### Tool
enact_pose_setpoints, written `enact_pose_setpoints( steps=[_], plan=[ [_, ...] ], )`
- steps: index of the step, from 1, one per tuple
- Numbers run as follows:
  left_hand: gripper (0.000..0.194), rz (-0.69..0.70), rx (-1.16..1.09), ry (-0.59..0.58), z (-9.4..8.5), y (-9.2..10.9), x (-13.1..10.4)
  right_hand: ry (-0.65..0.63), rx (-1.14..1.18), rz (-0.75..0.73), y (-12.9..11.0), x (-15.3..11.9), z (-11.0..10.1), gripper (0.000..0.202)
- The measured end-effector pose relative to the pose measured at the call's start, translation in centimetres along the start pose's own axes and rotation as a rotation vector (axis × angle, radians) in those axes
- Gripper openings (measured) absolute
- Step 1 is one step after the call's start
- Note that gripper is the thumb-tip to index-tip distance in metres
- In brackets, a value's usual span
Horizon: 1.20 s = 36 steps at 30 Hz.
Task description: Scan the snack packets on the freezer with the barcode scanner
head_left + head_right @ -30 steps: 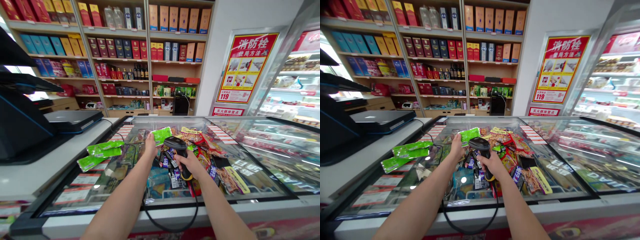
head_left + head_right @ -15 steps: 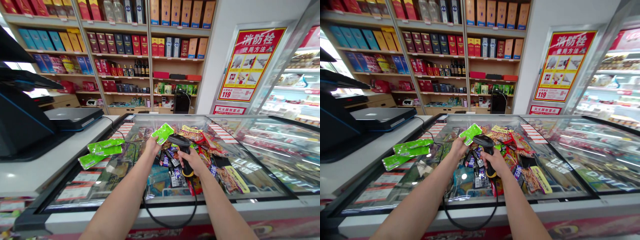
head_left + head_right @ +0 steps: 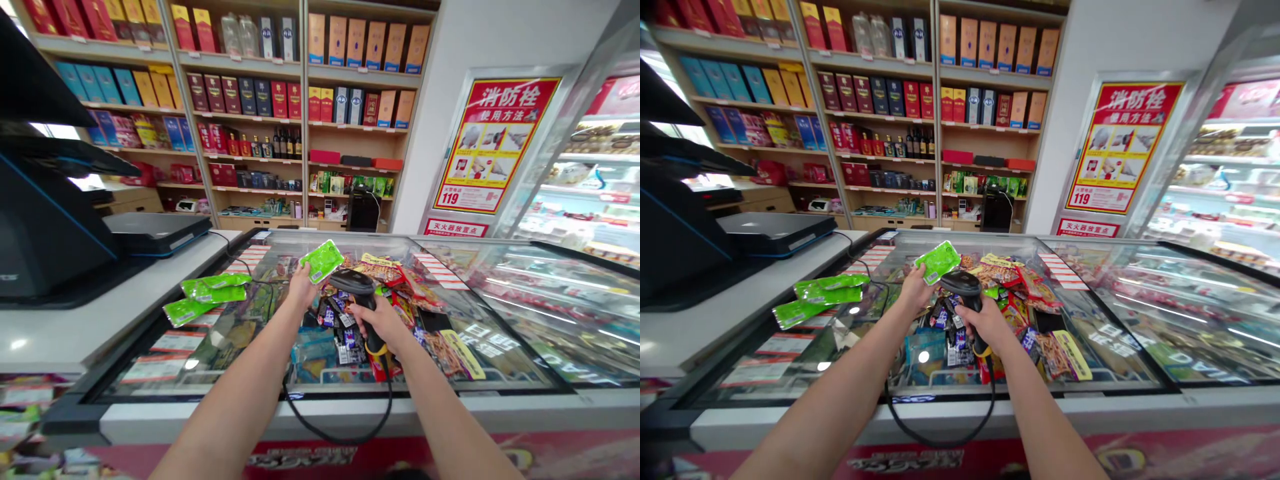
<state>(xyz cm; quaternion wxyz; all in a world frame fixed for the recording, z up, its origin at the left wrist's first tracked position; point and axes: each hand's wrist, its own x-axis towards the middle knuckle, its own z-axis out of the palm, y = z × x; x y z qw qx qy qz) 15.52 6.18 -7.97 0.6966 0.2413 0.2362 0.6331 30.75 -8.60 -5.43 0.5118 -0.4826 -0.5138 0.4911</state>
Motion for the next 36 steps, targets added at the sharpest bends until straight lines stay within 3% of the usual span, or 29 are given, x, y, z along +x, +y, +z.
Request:
enact_pose_setpoints(
  steps=[7,15,24,36],
  plan=[
    [0.008,-0.043,0.007,0.015,0.1,-0.3,-0.5,0.018,-0.039,0.018,0.8,-0.4,0.2,0.028],
    [0.004,-0.070,0.068,-0.015,0.7,-0.2,-1.3,0.074,-0.120,0.010,-0.5,-1.9,-0.3,0.031],
    [0.020,-0.090,0.011,-0.101,1.0,-0.2,-1.0,0.143,-0.094,-0.021,2.3,-2.1,-0.5,0.033],
    [0.015,-0.109,0.088,-0.102,1.5,-0.5,-0.9,0.141,-0.072,-0.025,1.8,-2.7,-0.2,0.032]
  ],
)
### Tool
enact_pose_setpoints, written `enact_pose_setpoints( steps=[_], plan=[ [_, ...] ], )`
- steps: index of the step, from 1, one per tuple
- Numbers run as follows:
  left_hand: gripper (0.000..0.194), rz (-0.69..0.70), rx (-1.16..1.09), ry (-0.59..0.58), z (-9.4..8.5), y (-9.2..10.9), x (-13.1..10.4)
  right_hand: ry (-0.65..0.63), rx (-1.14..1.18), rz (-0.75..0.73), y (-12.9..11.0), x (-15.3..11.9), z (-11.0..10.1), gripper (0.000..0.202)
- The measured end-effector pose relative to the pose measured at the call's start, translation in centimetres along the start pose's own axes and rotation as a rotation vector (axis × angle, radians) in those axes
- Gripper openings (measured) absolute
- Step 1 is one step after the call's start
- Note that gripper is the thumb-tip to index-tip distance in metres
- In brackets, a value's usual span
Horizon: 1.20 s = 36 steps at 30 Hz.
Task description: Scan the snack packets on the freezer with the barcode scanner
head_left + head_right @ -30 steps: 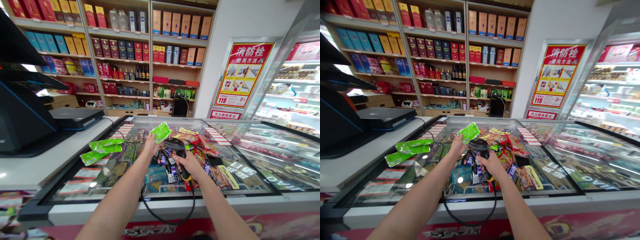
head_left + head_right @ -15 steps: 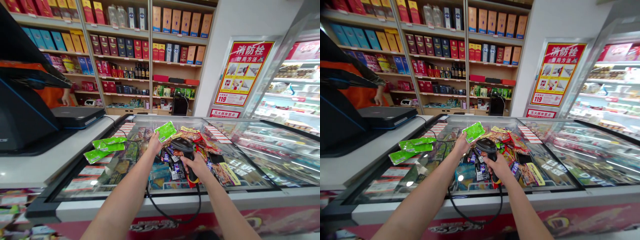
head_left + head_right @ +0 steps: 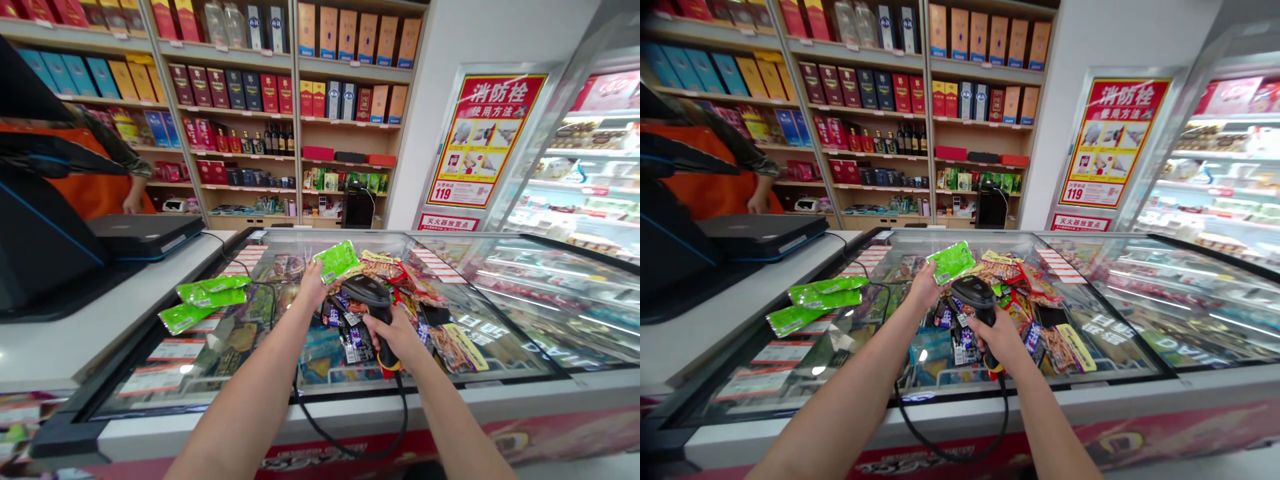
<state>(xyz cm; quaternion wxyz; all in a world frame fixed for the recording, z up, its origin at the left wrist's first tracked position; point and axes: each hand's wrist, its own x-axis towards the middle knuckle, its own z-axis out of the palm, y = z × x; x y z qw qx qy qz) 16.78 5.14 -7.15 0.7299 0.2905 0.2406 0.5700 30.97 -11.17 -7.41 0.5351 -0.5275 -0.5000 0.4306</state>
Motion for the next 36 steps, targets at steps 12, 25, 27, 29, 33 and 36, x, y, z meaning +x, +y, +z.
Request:
enact_pose_setpoints(
  steps=[12,25,27,29,33,36],
  plan=[
    [0.021,-0.049,-0.111,-0.028,0.5,-0.3,-0.2,0.021,-0.059,0.055,-1.8,-0.8,0.4,0.035],
    [0.020,-0.044,-0.110,0.013,0.4,-0.1,-0.4,0.035,-0.065,0.029,-0.4,-0.3,0.4,0.033],
    [0.019,-0.048,-0.100,0.023,0.4,-0.1,-0.4,0.059,-0.058,0.045,-0.6,-0.3,0.1,0.036],
    [0.019,-0.051,-0.096,0.019,0.5,-0.1,-0.4,0.057,-0.056,0.051,-1.0,-0.4,-0.2,0.036],
    [0.022,-0.062,-0.112,0.024,0.5,-0.3,-0.3,0.026,-0.059,0.055,-1.7,-0.5,-0.4,0.034],
    [0.023,-0.059,-0.116,0.037,0.4,-0.3,-0.1,0.012,-0.056,0.073,-2.1,-0.3,-0.2,0.034]
  ],
)
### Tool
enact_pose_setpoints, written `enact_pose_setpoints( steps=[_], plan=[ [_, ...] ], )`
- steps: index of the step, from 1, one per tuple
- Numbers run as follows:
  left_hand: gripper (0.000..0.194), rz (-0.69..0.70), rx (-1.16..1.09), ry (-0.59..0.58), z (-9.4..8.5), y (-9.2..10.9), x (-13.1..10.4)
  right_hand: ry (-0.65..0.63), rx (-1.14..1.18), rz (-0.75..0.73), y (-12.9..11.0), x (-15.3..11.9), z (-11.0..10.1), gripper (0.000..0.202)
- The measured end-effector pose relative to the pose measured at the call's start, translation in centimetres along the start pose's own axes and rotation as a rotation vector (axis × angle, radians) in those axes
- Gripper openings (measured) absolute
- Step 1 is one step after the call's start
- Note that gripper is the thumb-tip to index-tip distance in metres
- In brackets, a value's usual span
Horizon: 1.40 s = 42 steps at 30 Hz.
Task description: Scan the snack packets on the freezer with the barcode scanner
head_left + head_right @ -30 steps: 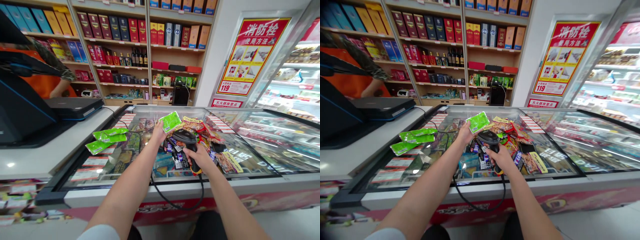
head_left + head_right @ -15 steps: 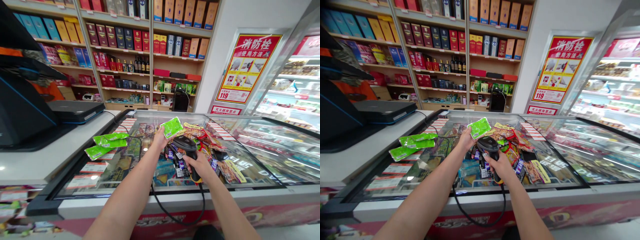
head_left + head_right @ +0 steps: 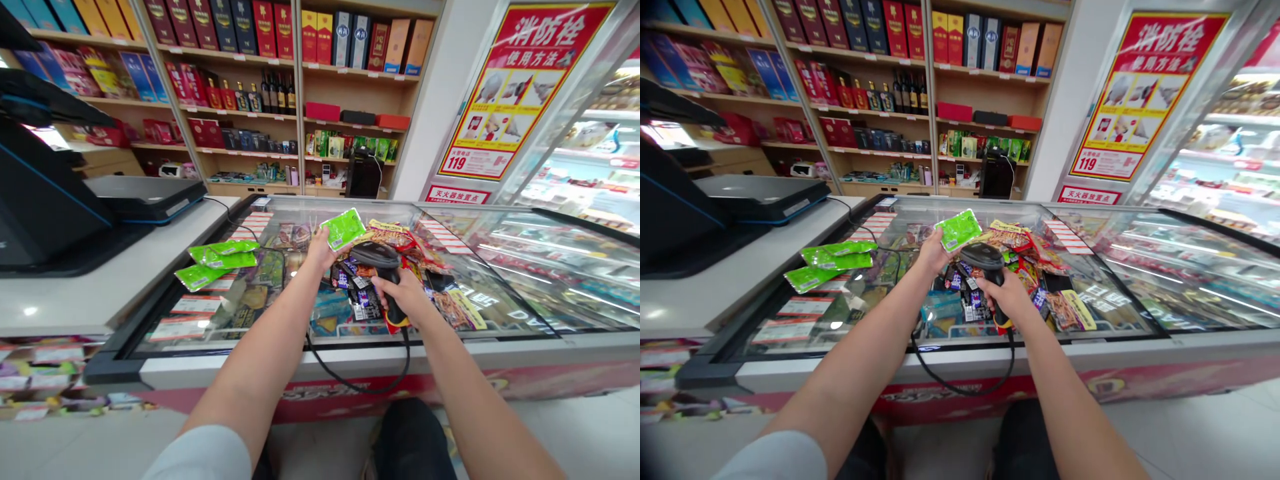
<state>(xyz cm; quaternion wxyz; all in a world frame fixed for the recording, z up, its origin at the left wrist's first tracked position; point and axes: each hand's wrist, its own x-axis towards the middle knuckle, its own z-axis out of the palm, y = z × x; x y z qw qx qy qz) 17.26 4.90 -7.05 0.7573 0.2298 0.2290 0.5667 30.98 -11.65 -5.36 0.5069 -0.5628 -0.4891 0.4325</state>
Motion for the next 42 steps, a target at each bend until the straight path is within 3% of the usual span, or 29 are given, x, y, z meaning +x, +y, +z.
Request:
enact_pose_setpoints(
  steps=[6,17,23,31,42],
  plan=[
    [0.022,0.030,0.062,0.011,-0.6,0.4,0.5,-0.067,0.065,-0.067,-0.6,2.4,0.7,0.030],
    [0.017,0.113,0.032,0.086,-2.1,2.1,1.5,-0.154,0.103,-0.140,0.4,6.3,1.8,0.028],
    [0.020,0.128,0.036,0.098,-2.8,2.2,2.2,-0.217,0.120,-0.097,0.8,6.0,1.5,0.029],
    [0.019,0.101,0.018,0.108,-2.2,2.2,1.6,-0.180,0.098,-0.092,1.1,5.5,0.5,0.027],
    [0.022,0.120,0.029,0.106,-1.7,2.6,1.0,-0.172,0.099,-0.078,0.6,5.1,0.6,0.025]
  ],
)
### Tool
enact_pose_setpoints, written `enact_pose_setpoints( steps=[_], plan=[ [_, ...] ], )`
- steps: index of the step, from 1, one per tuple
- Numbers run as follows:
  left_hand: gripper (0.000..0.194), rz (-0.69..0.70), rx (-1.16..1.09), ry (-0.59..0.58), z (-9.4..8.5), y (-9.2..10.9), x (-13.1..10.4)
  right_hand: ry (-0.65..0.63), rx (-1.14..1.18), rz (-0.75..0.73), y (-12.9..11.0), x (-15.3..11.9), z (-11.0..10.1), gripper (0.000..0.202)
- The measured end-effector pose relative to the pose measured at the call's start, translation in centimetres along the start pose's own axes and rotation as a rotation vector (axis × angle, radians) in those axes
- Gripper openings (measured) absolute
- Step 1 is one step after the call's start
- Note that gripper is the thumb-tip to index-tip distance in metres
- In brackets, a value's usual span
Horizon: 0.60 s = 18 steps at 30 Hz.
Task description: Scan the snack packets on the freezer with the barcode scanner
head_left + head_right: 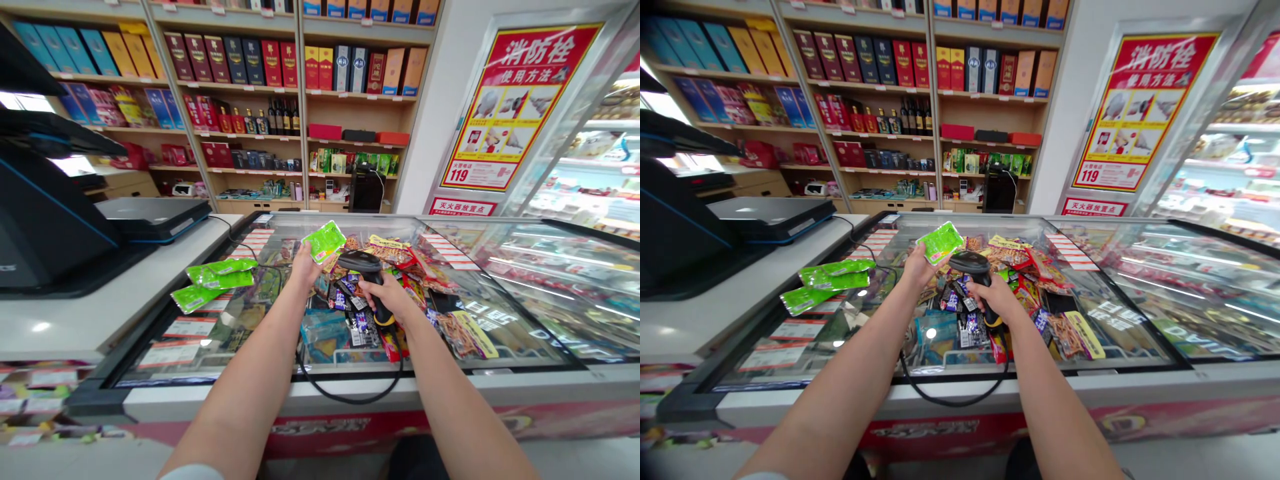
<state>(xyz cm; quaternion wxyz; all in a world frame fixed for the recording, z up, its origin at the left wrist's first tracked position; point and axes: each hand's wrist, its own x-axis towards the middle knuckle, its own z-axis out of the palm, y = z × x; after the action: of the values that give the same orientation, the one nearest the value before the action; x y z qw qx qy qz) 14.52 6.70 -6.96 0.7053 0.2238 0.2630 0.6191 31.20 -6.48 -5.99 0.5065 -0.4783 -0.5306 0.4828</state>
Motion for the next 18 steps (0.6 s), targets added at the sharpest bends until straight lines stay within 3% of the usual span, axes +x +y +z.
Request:
enact_pose_setpoints(
  steps=[18],
  plan=[
    [0.017,0.027,0.057,0.000,-0.28,-0.23,0.50,-0.035,-0.086,-0.040,0.36,0.14,0.00,0.025]
  ],
)
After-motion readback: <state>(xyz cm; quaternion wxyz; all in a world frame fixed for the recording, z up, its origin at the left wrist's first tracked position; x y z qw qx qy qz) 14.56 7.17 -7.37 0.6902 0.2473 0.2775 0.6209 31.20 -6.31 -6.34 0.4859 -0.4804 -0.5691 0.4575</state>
